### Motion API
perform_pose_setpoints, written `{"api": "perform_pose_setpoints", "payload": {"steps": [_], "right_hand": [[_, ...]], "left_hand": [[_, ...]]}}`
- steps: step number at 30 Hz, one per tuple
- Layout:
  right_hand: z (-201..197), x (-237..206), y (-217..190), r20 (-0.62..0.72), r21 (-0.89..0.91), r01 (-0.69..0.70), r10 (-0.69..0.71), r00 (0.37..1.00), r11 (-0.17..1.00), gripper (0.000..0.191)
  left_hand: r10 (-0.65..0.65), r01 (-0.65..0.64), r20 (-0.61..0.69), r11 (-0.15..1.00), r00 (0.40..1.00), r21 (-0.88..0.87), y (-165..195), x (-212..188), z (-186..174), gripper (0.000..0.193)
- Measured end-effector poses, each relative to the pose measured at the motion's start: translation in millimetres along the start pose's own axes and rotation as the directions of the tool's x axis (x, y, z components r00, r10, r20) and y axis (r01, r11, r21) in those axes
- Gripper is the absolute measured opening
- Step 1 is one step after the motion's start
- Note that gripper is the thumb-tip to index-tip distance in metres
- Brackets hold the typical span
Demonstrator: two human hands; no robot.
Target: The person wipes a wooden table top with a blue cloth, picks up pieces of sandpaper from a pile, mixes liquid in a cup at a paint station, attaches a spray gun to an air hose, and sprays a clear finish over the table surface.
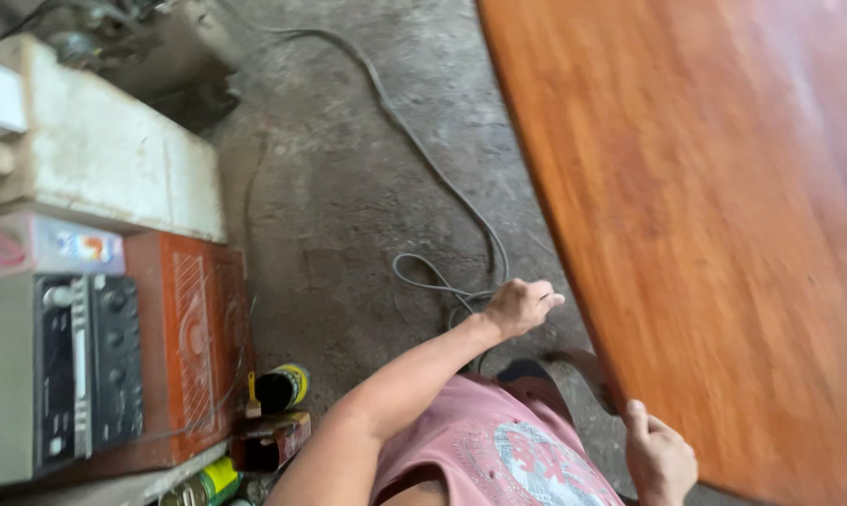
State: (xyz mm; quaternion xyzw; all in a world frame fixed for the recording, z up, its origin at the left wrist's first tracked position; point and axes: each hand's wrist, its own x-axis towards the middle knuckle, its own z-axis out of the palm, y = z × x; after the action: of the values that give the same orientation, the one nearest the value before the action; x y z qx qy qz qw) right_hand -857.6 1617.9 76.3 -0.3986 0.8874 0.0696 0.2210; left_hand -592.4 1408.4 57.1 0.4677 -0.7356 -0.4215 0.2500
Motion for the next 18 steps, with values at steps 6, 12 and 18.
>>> {"api": "perform_pose_setpoints", "payload": {"steps": [6,12,18], "right_hand": [[28,15,-113,0.164,-0.029,0.067,-0.061,0.985,0.997,0.065],[50,63,-174,0.229,0.023,0.102,-0.105,0.968,0.994,0.062],[87,100,-250,0.448,-0.004,0.052,-0.045,0.893,0.999,0.059]], "left_hand": [[-0.183,0.209,-0.287,0.976,0.940,0.064,-62,-81,-82,0.041],[-0.308,0.374,-0.440,0.925,0.843,0.070,-126,-88,-159,0.021],[-0.387,0.396,-0.188,0.918,0.903,0.013,-149,-4,-212,0.025]]}}
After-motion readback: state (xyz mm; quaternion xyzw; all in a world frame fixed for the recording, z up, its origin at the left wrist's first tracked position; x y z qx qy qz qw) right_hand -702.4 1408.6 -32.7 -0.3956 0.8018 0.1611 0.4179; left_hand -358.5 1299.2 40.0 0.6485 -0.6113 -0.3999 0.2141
